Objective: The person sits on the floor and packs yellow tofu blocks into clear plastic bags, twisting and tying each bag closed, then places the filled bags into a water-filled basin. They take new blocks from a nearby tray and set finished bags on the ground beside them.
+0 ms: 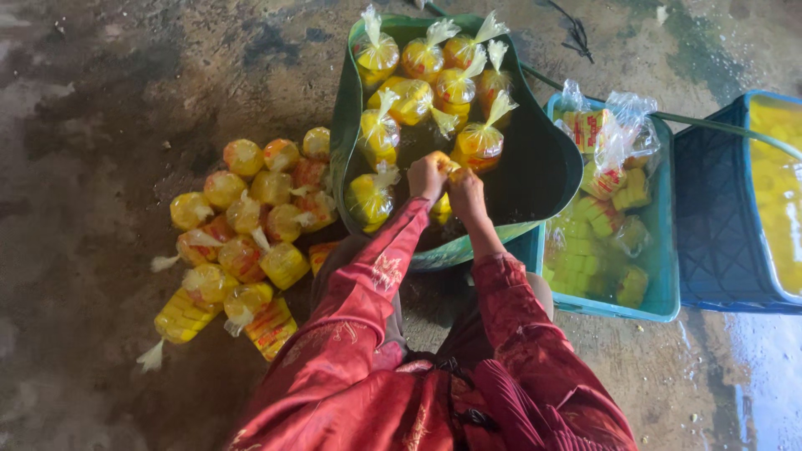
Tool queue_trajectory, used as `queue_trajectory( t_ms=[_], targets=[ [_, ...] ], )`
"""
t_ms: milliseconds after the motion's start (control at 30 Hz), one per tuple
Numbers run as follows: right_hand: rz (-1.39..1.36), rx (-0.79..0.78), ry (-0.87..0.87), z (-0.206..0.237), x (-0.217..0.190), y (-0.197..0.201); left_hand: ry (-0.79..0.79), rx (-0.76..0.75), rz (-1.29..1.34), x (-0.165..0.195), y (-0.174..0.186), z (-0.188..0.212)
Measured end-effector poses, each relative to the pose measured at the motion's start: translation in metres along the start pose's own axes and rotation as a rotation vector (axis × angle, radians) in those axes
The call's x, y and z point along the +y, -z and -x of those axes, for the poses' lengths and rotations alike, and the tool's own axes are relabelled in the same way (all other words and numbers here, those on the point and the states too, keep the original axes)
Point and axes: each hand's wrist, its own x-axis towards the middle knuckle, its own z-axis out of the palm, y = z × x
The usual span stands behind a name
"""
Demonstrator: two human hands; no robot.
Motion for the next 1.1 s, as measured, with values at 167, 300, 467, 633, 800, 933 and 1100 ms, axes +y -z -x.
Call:
queue_trajectory(
  t_ms=[167,300,467,633,800,933,1100],
  targets=[
    [-0.237,0.046,-0.239,0.002,-0.009,-0.008,0.124,-0.075,0.011,-0.016,0.002,0.006],
    [-0.328,0.045,-0.287,0.008,-0.01,-0.018,0.084,-0.174,0.076,-0.036,0.003,0.008],
    [-0.372,-0.023,-0.229,0.014,0.002,-0.018,0.009,-0.257,0.078,-0.045,0.003,0.005],
    [-0.396,-0.094,-0.221,0.013,0.016,-0.016,0.014,-0.203,0.166,-0.046,0.003,0.008],
    [-0.283,0.022,-0.159,0.013,0.014,-0.023,0.065,-0.16,0.207,-0.047,-0.001,0.013],
    [-0.319,-0.015,-0.275,0.016,0.011,-0.023,0.105,-0.184,0.267,-0.047,0.0,0.015],
    [-0.354,0.024,-0.231,0.019,0.01,-0.021,0.035,-0.153,0.338,-0.048,0.001,0.017]
  ],
)
